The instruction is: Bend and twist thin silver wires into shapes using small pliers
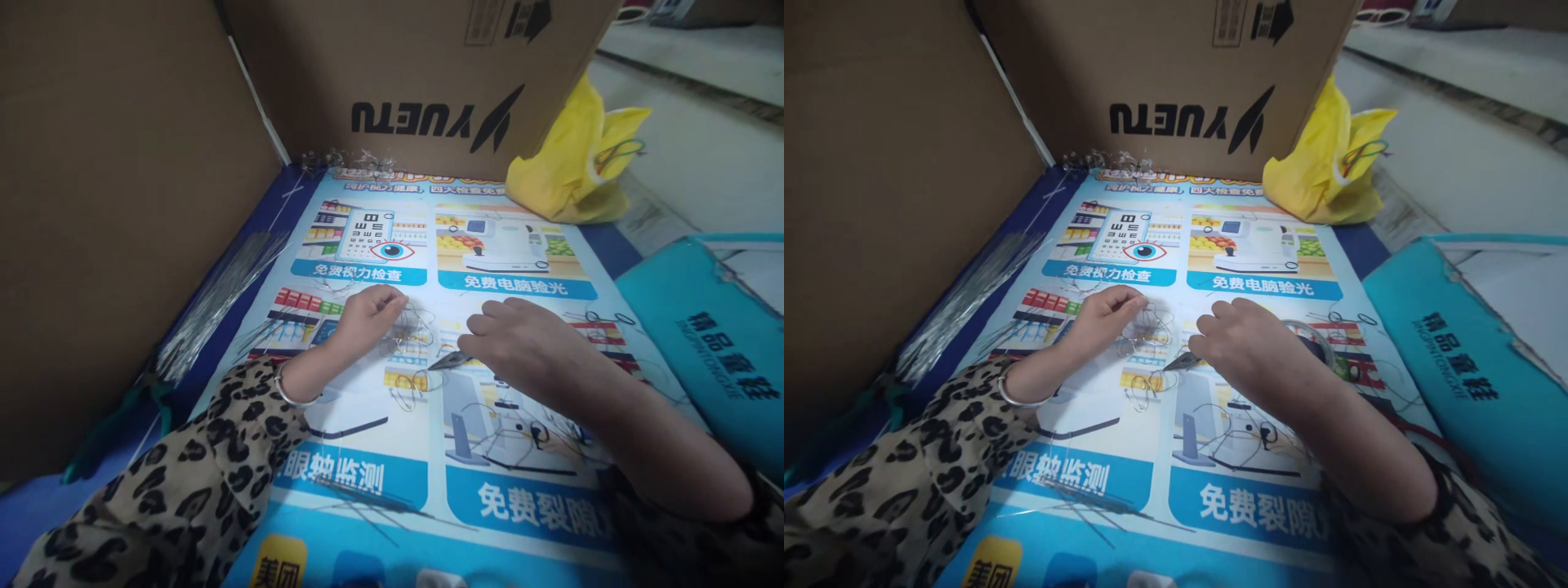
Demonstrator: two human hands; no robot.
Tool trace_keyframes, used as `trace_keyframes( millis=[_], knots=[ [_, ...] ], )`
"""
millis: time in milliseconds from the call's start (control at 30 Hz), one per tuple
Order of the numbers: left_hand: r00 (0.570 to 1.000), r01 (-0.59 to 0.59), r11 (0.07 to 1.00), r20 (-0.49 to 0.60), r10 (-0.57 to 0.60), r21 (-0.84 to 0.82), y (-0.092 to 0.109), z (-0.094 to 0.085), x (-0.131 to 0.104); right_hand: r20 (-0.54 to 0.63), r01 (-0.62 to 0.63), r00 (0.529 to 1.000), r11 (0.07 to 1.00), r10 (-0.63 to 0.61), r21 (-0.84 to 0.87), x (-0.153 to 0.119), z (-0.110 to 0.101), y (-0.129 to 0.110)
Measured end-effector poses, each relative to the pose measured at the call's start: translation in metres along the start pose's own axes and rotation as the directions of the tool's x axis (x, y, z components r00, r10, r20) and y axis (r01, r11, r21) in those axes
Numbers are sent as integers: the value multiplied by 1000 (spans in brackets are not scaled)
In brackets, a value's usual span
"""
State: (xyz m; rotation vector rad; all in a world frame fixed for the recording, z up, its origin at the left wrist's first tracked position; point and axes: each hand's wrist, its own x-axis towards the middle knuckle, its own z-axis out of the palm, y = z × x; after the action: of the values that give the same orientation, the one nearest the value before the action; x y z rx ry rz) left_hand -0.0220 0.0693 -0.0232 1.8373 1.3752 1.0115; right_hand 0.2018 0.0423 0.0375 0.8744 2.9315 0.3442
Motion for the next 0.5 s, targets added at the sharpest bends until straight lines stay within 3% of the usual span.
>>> trace_keyframes(
  millis=[300,500],
  knots=[
    [997,-73,997,-24,73,-19,-1,1,0,-23,1,1000,1000,-1,7,-5,-2,8],
    [993,-116,993,-26,116,20,-1,0,0,-163,-171,974,981,155,-91,-5,-3,10]
  ],
)
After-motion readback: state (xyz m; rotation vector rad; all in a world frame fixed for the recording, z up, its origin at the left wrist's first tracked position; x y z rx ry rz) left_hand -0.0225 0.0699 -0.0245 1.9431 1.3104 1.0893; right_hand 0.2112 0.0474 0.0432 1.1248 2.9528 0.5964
